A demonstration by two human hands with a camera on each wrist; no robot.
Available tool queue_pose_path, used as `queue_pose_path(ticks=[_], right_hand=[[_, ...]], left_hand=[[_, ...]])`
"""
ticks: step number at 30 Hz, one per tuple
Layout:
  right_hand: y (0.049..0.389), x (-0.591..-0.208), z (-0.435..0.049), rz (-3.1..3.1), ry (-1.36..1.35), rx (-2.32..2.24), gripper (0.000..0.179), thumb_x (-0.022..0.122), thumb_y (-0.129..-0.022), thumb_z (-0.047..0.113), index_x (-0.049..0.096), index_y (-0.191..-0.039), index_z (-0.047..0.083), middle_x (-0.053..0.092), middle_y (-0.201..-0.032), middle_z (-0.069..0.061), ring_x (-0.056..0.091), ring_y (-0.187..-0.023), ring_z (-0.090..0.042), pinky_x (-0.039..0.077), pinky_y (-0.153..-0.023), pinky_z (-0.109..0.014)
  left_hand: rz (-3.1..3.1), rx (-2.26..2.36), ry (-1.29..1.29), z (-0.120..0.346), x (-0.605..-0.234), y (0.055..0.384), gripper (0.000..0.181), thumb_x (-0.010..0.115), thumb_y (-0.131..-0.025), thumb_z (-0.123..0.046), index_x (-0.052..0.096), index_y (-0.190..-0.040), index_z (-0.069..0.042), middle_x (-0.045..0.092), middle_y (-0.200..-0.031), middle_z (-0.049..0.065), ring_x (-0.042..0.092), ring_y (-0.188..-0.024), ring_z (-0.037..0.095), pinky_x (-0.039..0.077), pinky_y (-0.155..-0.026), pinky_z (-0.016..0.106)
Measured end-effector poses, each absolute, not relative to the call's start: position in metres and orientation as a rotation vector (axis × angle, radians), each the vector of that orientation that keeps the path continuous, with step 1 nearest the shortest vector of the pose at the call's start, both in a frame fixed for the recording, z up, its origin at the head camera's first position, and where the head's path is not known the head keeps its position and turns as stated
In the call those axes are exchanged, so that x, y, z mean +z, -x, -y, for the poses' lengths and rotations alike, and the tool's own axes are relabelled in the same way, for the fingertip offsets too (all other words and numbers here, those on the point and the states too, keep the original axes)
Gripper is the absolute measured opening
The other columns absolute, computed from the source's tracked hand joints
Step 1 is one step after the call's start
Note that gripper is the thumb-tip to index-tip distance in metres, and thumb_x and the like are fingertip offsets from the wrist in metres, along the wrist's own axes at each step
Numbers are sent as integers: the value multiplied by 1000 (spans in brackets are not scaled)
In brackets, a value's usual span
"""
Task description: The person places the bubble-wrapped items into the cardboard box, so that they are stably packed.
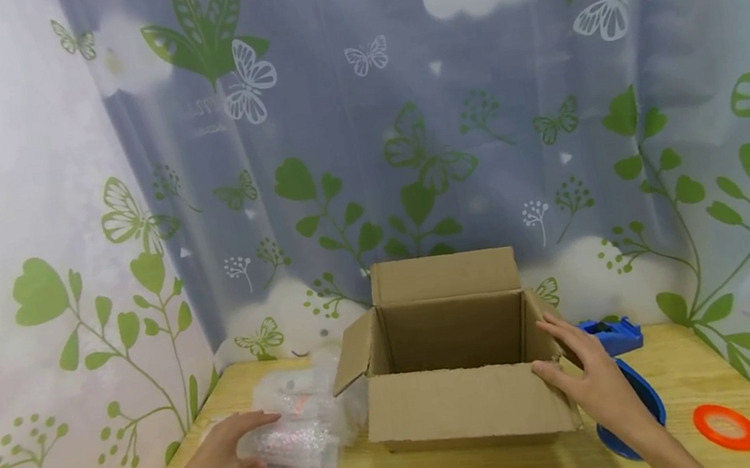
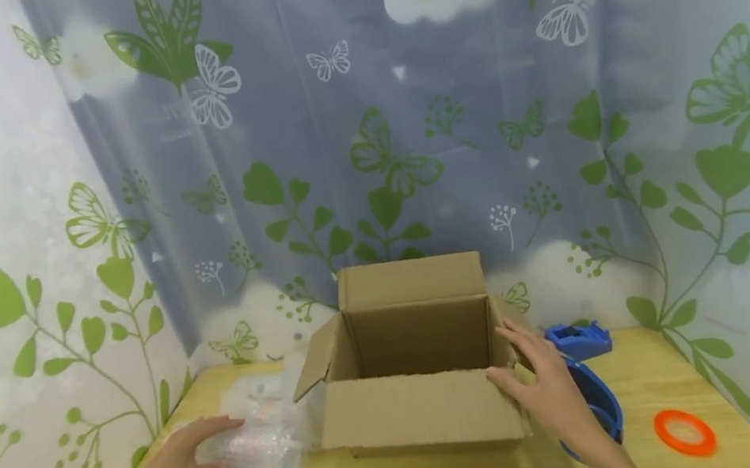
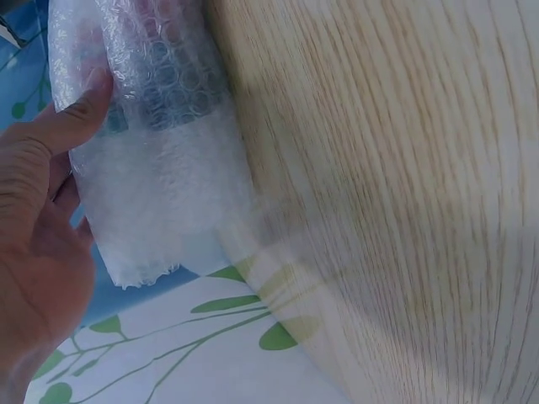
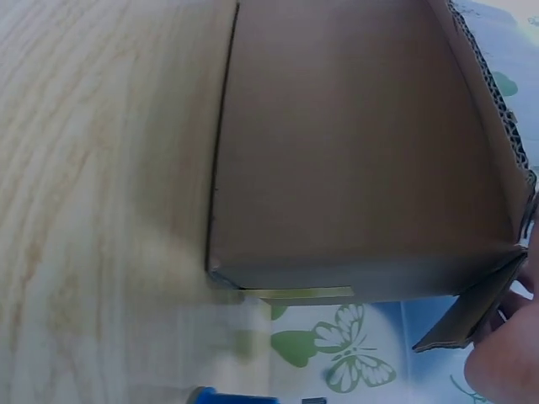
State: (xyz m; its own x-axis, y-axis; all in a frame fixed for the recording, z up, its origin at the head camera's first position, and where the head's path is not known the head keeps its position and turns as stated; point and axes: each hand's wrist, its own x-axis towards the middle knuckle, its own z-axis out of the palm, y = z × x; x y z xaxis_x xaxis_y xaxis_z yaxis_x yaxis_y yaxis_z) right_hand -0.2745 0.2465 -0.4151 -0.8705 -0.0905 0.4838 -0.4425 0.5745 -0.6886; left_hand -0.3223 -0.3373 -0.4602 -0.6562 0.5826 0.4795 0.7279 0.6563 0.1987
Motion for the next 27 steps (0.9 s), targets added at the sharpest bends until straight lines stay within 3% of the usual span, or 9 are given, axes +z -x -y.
queue_pose_path(ticks=[3,7,12,18,21,24,27], right_hand=[[277,-422,-245,2368,-430,1206,65,73,-100,33,48,-155,8,33,-167,-17,25,-150,-52,28,-107,-79],[279,-432,-243,2309,-435,1218,64,74,-99,29,49,-154,9,34,-166,-15,27,-149,-51,31,-108,-74],[283,-438,-242,2242,-448,1252,63,75,-99,22,49,-154,9,33,-167,-13,26,-150,-50,20,-113,-77],[285,-443,-240,2207,-430,1269,62,75,-97,18,50,-154,12,34,-168,-9,27,-150,-44,30,-109,-73],[284,-444,-239,2216,-394,1248,63,75,-98,19,50,-155,15,34,-168,-7,29,-149,-38,35,-111,-60],[282,-445,-238,2226,-366,1232,63,74,-99,20,49,-156,19,34,-168,-1,31,-148,-32,36,-111,-31],[280,-446,-237,2210,-371,1231,62,73,-99,18,48,-156,20,34,-168,2,31,-147,-29,31,-103,-10]], left_hand=[[2473,-540,1026,337,-461,322,70,91,-67,-31,71,-130,-7,74,-125,10,69,-108,34,58,-87,50],[2472,-540,1006,335,-461,322,68,92,-65,-28,72,-128,-8,75,-122,8,70,-107,32,59,-87,48],[2499,-554,977,334,-458,320,66,93,-64,-26,74,-126,-10,75,-121,7,71,-107,33,58,-88,50],[2521,-560,977,336,-452,315,64,92,-68,-27,74,-127,-12,76,-122,5,71,-108,32,59,-88,49],[2531,-569,977,338,-445,312,63,91,-70,-28,73,-128,-12,75,-122,5,71,-110,32,59,-89,46],[2534,-582,974,338,-435,309,63,92,-70,-26,73,-129,-10,75,-123,7,70,-109,34,60,-89,47],[2521,-595,986,337,-425,305,63,93,-70,-22,73,-128,-6,75,-122,10,70,-108,38,59,-88,49]])
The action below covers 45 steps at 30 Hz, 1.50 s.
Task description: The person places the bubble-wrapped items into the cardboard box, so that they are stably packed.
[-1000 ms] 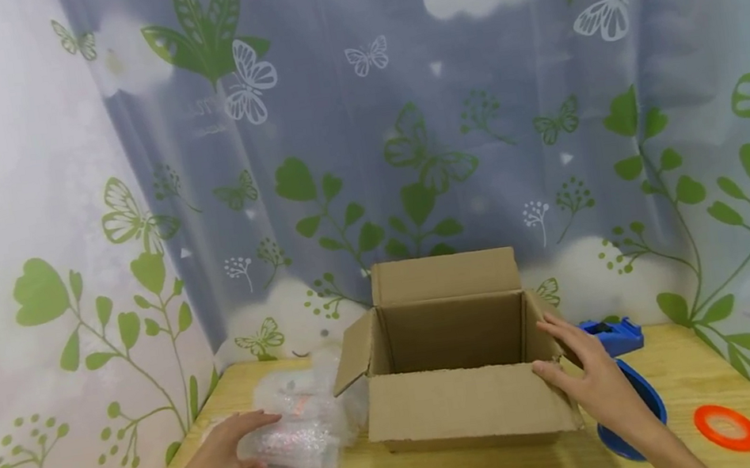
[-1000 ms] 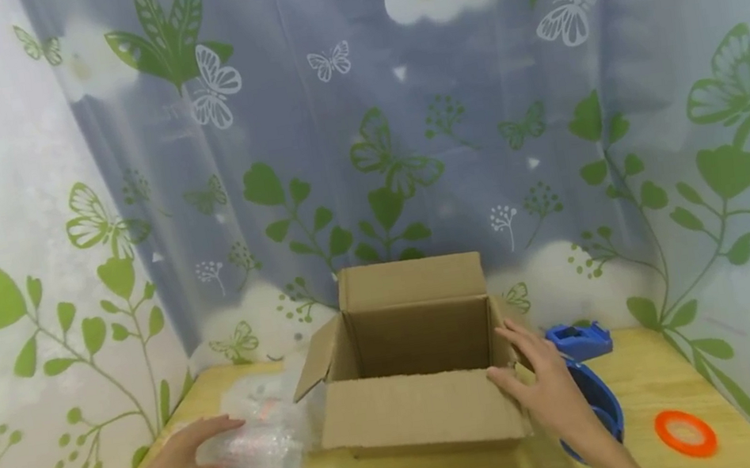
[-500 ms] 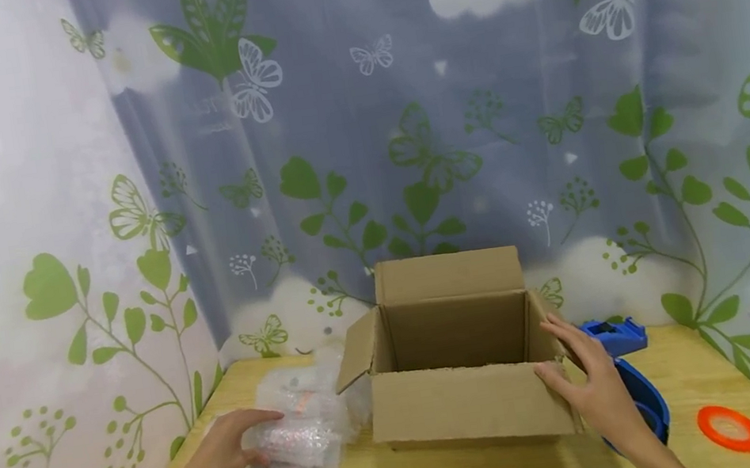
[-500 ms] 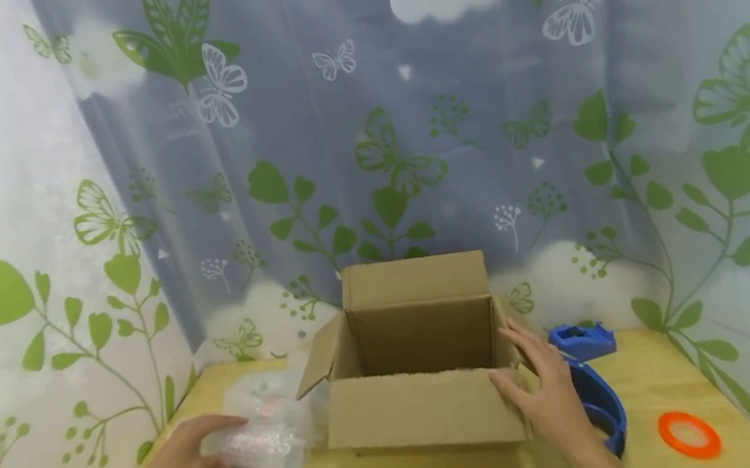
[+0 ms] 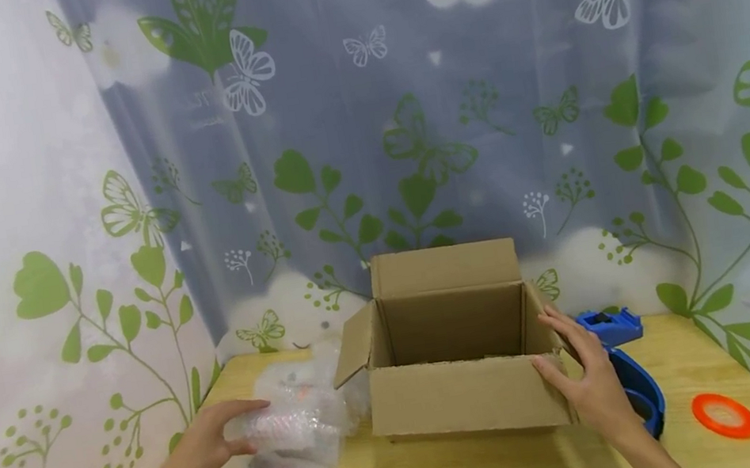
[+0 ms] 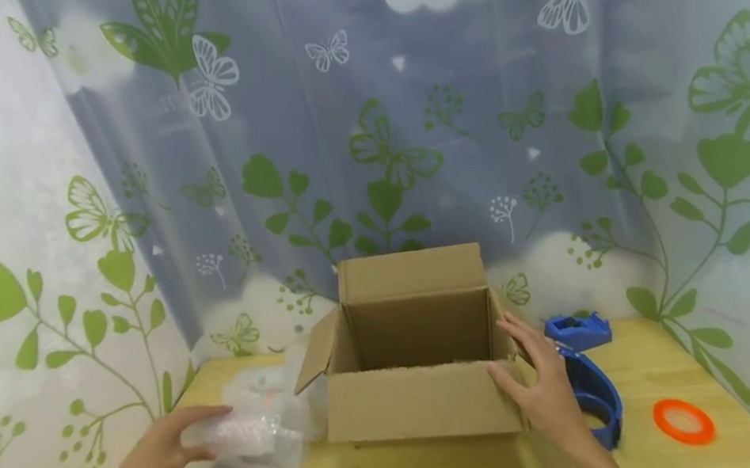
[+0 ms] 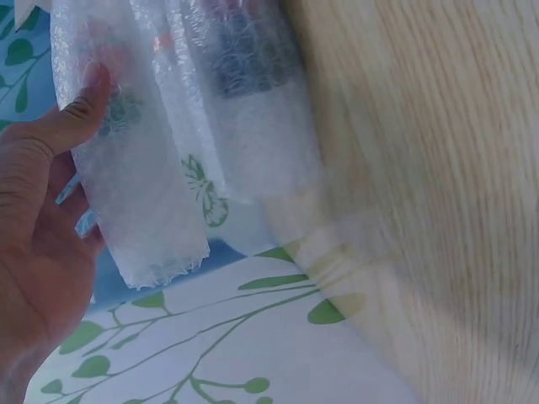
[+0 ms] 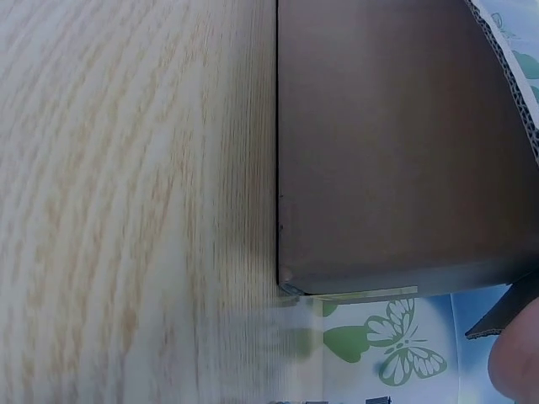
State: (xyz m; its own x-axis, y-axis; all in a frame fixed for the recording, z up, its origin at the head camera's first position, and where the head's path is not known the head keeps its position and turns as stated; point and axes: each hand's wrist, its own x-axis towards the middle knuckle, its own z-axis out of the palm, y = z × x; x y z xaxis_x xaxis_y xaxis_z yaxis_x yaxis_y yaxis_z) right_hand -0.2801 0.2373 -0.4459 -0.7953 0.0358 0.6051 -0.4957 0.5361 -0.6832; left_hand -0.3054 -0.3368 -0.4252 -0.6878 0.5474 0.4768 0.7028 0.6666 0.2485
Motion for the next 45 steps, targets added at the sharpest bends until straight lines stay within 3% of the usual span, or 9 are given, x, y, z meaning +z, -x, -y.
queue_pose_path(ticks=[17,20,24,27,31,35,39,43,45], right_hand=[[279,-451,-235,2134,-425,1301,63,73,-98,9,48,-156,18,34,-168,-4,27,-153,-24,28,-103,-3],[281,-452,-235,2117,-436,1325,63,72,-98,8,49,-155,18,34,-168,-4,26,-155,-21,26,-112,-11],[283,-454,-235,2092,-459,1393,64,71,-98,6,47,-156,16,31,-169,-5,22,-156,-15,16,-127,-42],[283,-456,-234,2102,-440,1415,64,70,-99,7,46,-157,18,30,-169,-2,22,-155,-12,22,-124,-39],[281,-458,-235,2124,-394,1425,64,70,-100,9,45,-158,19,30,-169,-1,22,-153,-8,31,-112,-22],[280,-459,-237,2109,-382,1482,63,69,-100,9,45,-158,17,30,-169,2,22,-152,-5,30,-121,-50],[281,-460,-238,2076,-392,1527,62,68,-101,9,45,-157,18,30,-168,7,21,-154,-13,24,-113,-78],[284,-460,-237,2068,-414,1536,60,65,-102,8,44,-158,18,29,-168,7,22,-155,-14,23,-116,-75],[285,-460,-236,2077,-414,1524,60,64,-103,8,44,-158,18,28,-169,7,23,-154,-7,25,-123,-60]], left_hand=[[2671,-643,724,350,-382,285,60,88,-80,-19,69,-137,-15,71,-133,8,64,-123,41,53,-97,60],[2656,-657,712,350,-375,284,59,87,-81,-19,69,-137,-14,71,-133,9,64,-123,42,52,-99,62],[2625,-672,711,349,-369,285,57,86,-83,-22,69,-137,-13,70,-133,12,63,-122,45,50,-99,65],[2594,-658,709,345,-365,286,56,86,-84,-24,69,-136,-12,70,-133,14,63,-122,46,49,-100,66],[2541,-610,719,336,-361,288,56,87,-84,-23,69,-135,-11,71,-132,14,64,-121,45,49,-101,63],[2523,-612,724,324,-356,291,56,87,-83,-22,69,-136,-12,71,-131,10,64,-123,43,48,-102,62],[2520,-632,739,309,-349,296,57,87,-83,-21,69,-136,-10,71,-131,12,63,-122,44,48,-102,63],[2513,-632,768,293,-343,301,57,87,-83,-18,68,-137,-10,71,-133,11,64,-122,41,51,-101,61],[2513,-632,770,284,-341,303,58,86,-84,-19,68,-138,-10,70,-133,10,64,-123,40,52,-101,60]])
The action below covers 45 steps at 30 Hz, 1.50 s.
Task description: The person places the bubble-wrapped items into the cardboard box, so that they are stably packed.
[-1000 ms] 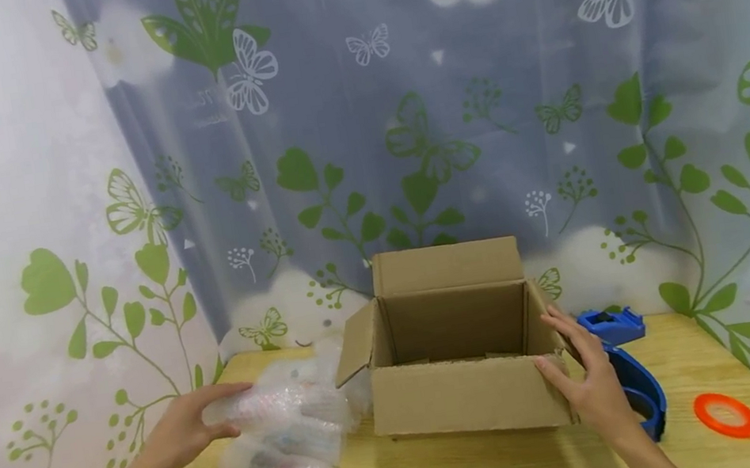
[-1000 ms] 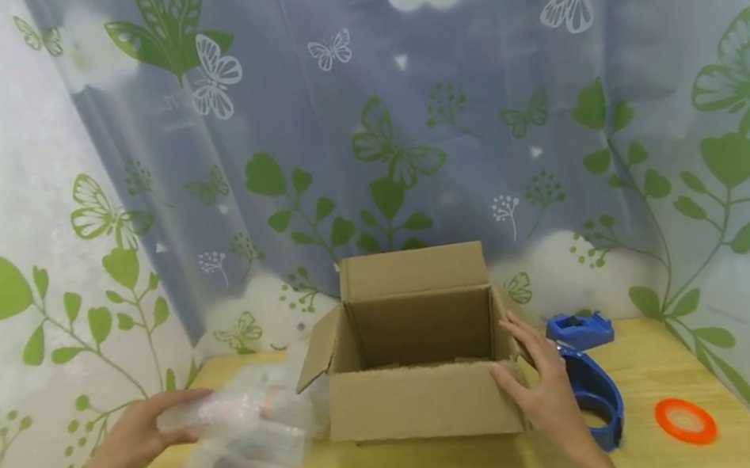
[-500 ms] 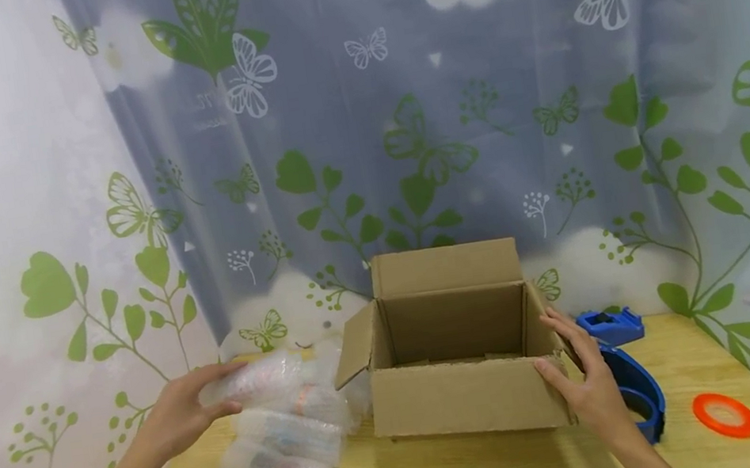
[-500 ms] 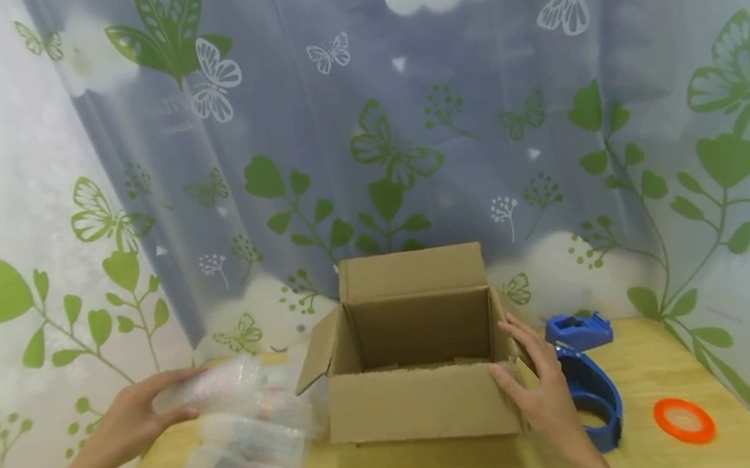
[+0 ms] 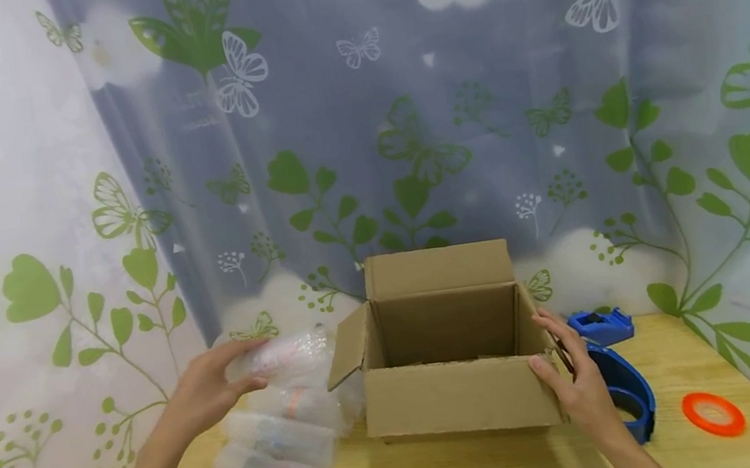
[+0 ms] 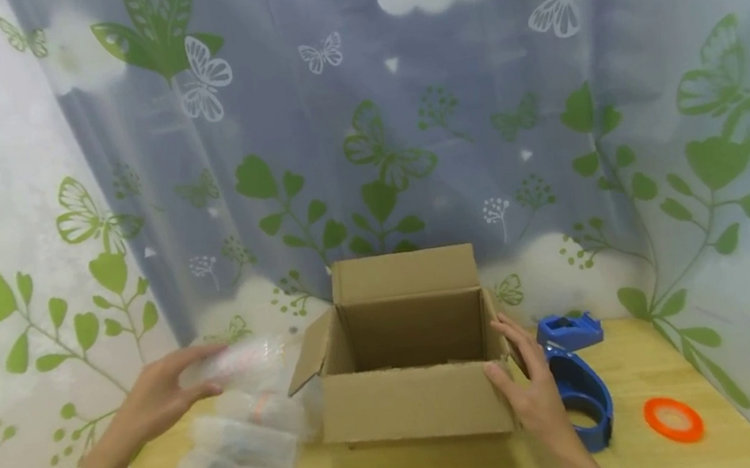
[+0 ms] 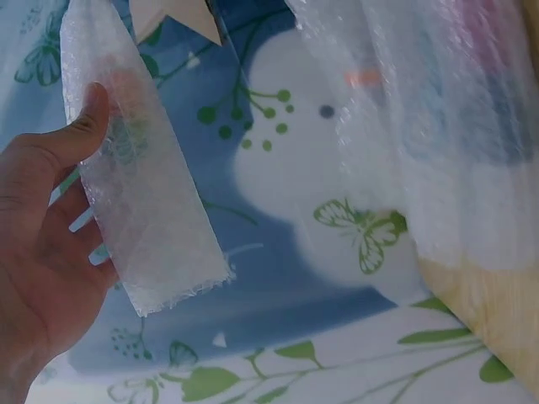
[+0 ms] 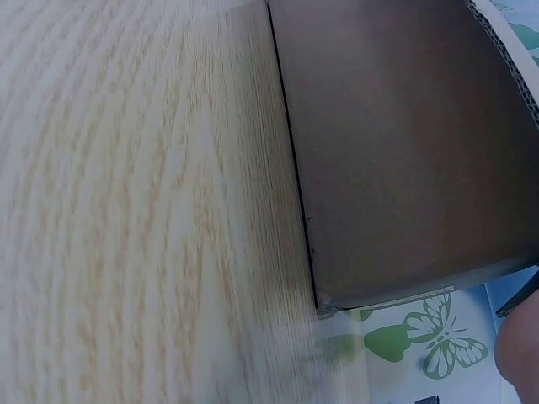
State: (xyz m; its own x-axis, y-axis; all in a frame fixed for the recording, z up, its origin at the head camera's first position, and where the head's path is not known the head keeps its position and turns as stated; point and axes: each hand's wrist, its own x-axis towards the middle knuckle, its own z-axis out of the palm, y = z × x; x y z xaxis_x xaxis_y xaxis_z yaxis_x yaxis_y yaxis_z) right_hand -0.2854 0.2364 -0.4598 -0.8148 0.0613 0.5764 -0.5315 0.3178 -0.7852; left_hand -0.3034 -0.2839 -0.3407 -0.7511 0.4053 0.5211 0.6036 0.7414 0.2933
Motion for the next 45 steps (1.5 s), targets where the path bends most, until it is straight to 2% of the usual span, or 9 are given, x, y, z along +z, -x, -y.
queue_pose_path(ticks=[4,6,9,12,14,16,19,23,45], right_hand=[[285,-459,-233,2074,-405,1501,59,63,-103,7,44,-158,18,29,-169,5,24,-150,1,27,-117,-19],[286,-459,-233,2065,-405,1495,58,63,-103,6,45,-157,17,30,-168,4,25,-150,1,26,-110,-10],[287,-459,-232,2058,-398,1505,57,63,-103,6,45,-157,17,31,-168,5,26,-150,0,27,-113,-14],[288,-460,-232,2049,-401,1532,57,62,-103,6,45,-156,16,31,-168,7,26,-150,0,28,-124,-41],[288,-461,-232,2040,-404,1546,57,62,-103,5,46,-156,16,31,-168,6,26,-149,1,26,-123,-60],[288,-462,-231,2037,-406,1552,57,62,-103,4,46,-156,16,31,-168,6,27,-149,1,25,-120,-67],[288,-462,-230,2049,-396,1538,57,62,-103,6,45,-156,16,31,-168,7,26,-150,0,28,-124,-42],[288,-461,-229,2041,-399,1521,56,62,-103,6,46,-156,15,32,-167,6,27,-150,-1,28,-111,-13],[283,-458,-230,2027,-343,1513,56,63,-102,5,50,-155,18,37,-166,-4,30,-149,-1,30,-110,-11]], left_hand=[[2510,-625,793,265,-336,307,58,85,-85,-21,67,-138,-9,70,-135,12,64,-122,40,52,-101,60],[2521,-632,806,255,-334,311,58,85,-86,-22,67,-139,-10,69,-136,11,64,-123,39,52,-102,58],[2539,-671,832,239,-330,317,58,84,-87,-21,65,-142,-11,67,-139,9,62,-128,37,51,-104,56],[2539,-690,861,224,-326,321,58,83,-89,-20,64,-143,-11,66,-140,10,61,-130,37,50,-106,56],[2528,-682,879,214,-324,323,58,83,-88,-21,64,-143,-10,66,-140,10,60,-130,37,49,-108,56],[2512,-662,890,204,-321,324,58,84,-87,-21,65,-141,-10,68,-138,10,62,-128,37,49,-108,56],[2506,-673,909,191,-318,325,59,85,-85,-20,66,-140,-10,68,-137,9,62,-128,37,48,-109,55],[2513,-720,941,175,-313,326,58,85,-86,-21,67,-140,-12,69,-137,7,62,-129,35,47,-111,54],[2592,-910,1059,84,-311,339,54,84,-88,-20,67,-140,-14,67,-140,3,57,-136,26,46,-114,44]])
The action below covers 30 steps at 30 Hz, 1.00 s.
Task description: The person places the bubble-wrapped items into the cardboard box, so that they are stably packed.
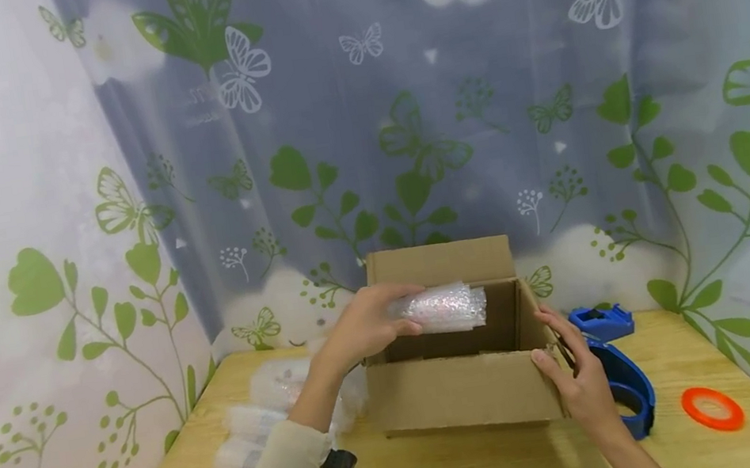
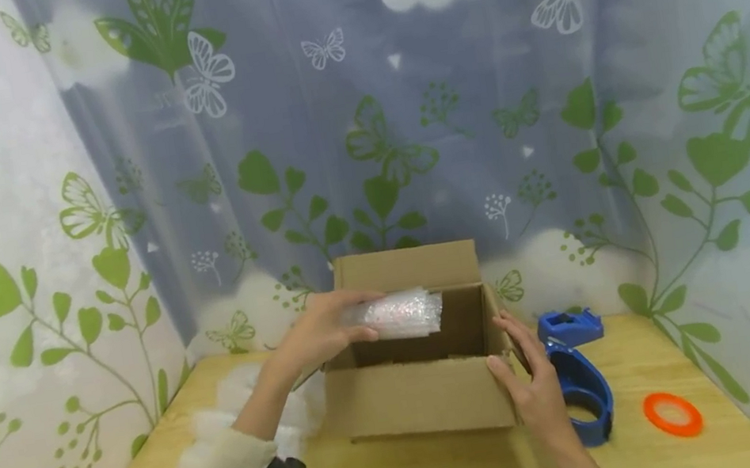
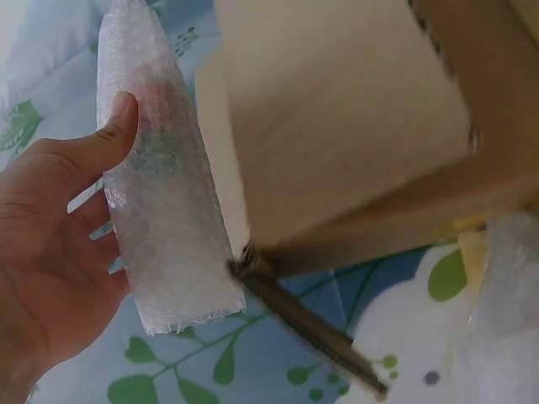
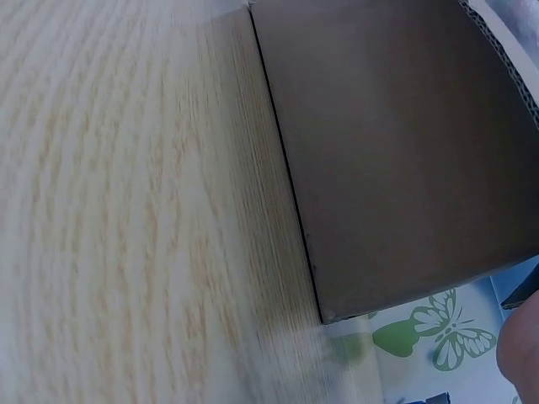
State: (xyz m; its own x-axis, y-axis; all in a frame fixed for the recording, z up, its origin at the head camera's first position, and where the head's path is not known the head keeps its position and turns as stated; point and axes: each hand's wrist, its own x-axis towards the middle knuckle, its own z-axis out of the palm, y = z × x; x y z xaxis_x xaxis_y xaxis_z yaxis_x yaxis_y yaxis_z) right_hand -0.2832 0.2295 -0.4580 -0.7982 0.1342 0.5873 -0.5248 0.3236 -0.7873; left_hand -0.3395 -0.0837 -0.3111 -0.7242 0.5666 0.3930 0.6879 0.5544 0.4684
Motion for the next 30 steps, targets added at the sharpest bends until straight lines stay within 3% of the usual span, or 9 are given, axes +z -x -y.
queue_pose_path(ticks=[11,30], right_hand=[[284,-458,-227,1979,-361,1502,54,64,-100,2,53,-152,13,40,-164,-5,33,-148,-2,31,-111,-10],[284,-459,-228,1954,-353,1507,55,66,-100,3,55,-152,16,43,-163,-1,34,-150,-5,32,-110,-10]], left_hand=[[2666,-724,1118,58,-329,345,50,82,-91,-25,68,-138,-14,69,-137,0,64,-127,21,54,-104,39],[2676,-730,1096,37,-354,354,50,85,-87,-25,71,-133,-12,71,-133,5,64,-127,25,52,-107,40]])
